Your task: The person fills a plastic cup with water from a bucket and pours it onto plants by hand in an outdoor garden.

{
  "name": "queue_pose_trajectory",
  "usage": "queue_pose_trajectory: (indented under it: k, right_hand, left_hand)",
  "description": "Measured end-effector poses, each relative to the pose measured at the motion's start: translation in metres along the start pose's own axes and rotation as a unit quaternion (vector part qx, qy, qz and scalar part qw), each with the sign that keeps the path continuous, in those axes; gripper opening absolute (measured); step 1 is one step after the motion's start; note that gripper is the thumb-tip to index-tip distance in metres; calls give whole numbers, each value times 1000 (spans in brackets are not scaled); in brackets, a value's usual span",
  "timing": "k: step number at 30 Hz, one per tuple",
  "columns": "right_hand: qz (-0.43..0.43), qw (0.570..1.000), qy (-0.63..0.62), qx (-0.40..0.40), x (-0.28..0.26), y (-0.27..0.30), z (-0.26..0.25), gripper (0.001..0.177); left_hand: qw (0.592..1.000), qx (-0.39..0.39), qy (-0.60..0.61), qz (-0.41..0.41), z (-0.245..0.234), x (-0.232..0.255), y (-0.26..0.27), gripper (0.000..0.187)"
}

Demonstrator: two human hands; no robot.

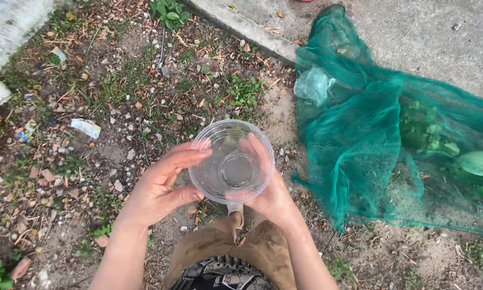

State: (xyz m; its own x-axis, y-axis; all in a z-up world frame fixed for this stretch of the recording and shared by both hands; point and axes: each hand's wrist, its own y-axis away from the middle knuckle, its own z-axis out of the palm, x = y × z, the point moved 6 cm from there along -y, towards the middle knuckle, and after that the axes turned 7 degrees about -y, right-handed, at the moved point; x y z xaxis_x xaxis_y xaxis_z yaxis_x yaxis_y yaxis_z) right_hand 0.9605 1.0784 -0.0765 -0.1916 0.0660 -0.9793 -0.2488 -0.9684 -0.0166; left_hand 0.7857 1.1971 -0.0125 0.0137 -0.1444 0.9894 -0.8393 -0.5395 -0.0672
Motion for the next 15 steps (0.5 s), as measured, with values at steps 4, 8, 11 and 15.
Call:
queue_pose_trajectory:
  k: [4, 8, 11, 15]
  right_hand:
    - [16, 1000, -4, -4, 2, -56, -8, 122]
    - [43, 999, -14, -12, 14, -114, -28, 124]
    - [38, 999, -19, -25, 25, -169, -46, 124]
    - [73, 996, -42, -39, 22, -226, -86, 123]
  left_hand:
    - [999, 7, -32, 0, -28, -8, -47, 65]
    - [995, 37, -89, -38, -51, -27, -100, 62]
    - [993, 54, -105, -30, -69, -40, -148, 58]
    - [986, 57, -155, 6, -83, -51, -222, 51]
